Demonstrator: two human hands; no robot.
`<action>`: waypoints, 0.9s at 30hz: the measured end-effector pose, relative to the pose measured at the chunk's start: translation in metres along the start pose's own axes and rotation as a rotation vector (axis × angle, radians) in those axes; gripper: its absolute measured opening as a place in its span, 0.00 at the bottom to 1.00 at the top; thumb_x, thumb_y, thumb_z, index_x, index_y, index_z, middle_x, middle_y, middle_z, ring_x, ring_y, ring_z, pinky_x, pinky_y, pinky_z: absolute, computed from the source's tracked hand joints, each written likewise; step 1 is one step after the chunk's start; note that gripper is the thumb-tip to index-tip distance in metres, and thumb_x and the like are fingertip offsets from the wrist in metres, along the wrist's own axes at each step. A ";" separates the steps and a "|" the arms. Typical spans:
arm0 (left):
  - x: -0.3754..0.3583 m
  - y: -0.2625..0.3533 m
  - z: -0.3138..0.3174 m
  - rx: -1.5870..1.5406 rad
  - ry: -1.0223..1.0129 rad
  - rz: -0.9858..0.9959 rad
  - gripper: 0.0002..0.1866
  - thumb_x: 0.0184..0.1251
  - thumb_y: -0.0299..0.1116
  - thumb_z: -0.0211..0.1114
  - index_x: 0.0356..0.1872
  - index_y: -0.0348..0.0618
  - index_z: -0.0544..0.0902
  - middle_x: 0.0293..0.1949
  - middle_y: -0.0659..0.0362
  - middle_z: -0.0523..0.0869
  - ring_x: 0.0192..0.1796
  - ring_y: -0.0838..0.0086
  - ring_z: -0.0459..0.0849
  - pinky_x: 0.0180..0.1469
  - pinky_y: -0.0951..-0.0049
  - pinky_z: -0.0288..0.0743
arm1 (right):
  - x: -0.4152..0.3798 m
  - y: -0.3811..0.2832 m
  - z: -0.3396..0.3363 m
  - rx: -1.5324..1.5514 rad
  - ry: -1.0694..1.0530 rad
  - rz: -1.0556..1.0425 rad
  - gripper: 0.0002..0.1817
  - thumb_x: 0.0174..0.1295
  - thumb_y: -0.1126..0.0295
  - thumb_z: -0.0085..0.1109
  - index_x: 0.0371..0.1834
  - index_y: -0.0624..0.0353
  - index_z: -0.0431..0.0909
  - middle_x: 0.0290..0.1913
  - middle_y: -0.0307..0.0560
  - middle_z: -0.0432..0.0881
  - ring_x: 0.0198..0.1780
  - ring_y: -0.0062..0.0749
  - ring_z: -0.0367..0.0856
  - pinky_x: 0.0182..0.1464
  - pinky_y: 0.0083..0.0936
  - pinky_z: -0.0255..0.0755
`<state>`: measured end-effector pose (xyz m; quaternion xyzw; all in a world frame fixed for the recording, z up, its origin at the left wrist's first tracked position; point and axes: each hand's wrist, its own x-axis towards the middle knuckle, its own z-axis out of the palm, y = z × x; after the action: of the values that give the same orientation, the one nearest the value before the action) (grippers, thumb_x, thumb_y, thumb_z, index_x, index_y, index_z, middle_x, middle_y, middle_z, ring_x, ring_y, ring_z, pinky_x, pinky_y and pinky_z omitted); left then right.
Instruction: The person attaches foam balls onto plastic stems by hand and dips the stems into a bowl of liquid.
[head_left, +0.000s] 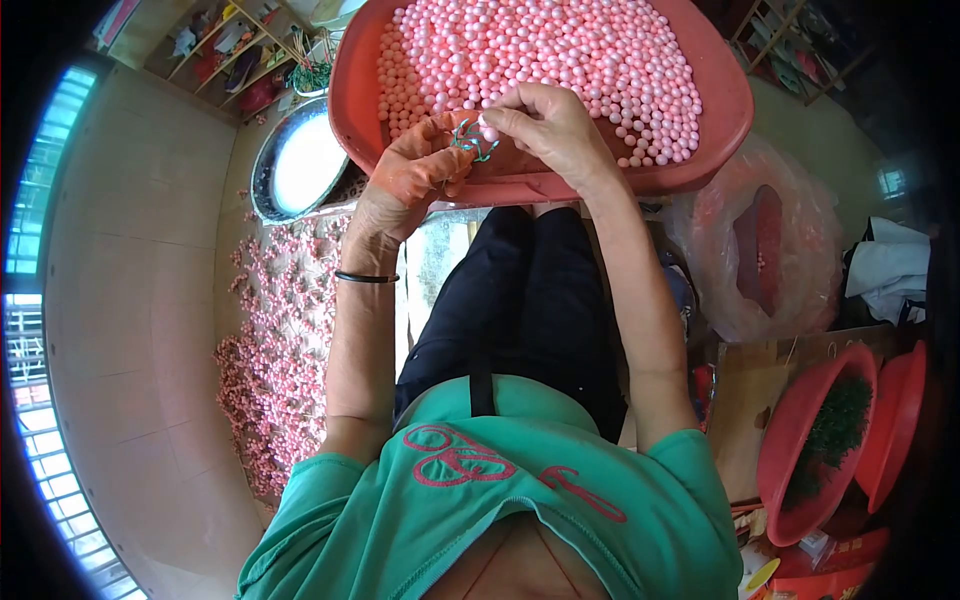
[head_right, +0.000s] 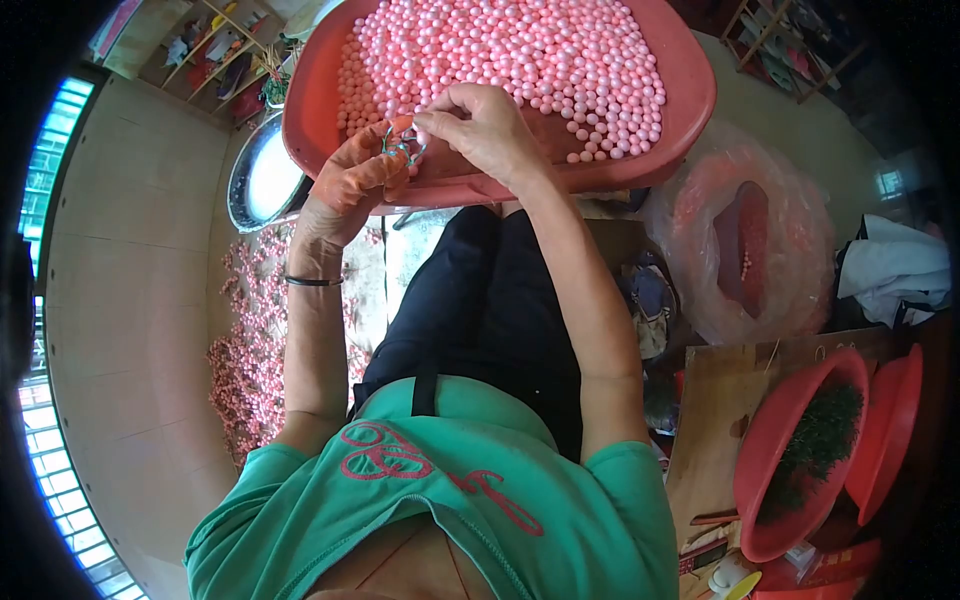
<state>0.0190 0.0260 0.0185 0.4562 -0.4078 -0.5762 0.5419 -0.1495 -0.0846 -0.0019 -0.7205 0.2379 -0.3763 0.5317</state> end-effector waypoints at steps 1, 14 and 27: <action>0.001 0.000 -0.001 -0.007 -0.006 -0.004 0.27 0.61 0.29 0.66 0.61 0.34 0.71 0.33 0.63 0.79 0.30 0.77 0.73 0.42 0.77 0.71 | 0.005 -0.003 -0.001 -0.072 -0.021 -0.032 0.08 0.64 0.69 0.63 0.33 0.63 0.81 0.28 0.38 0.82 0.25 0.12 0.70 0.26 0.13 0.64; 0.003 -0.002 0.006 -0.208 0.215 -0.015 0.18 0.65 0.33 0.67 0.52 0.40 0.74 0.35 0.62 0.81 0.33 0.76 0.79 0.37 0.75 0.72 | 0.014 -0.011 0.001 0.003 0.033 0.013 0.09 0.65 0.67 0.62 0.36 0.63 0.82 0.28 0.36 0.81 0.25 0.11 0.69 0.25 0.11 0.62; 0.025 -0.011 -0.020 -0.397 -0.050 -0.034 0.06 0.71 0.32 0.60 0.41 0.41 0.76 0.26 0.64 0.73 0.28 0.75 0.75 0.50 0.63 0.78 | -0.012 0.036 -0.013 -0.212 0.232 0.094 0.11 0.59 0.66 0.65 0.36 0.63 0.83 0.31 0.49 0.85 0.31 0.30 0.82 0.38 0.28 0.73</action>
<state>0.0360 0.0026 0.0010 0.3328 -0.2919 -0.6656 0.6008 -0.1651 -0.0949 -0.0378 -0.7122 0.3696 -0.4045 0.4388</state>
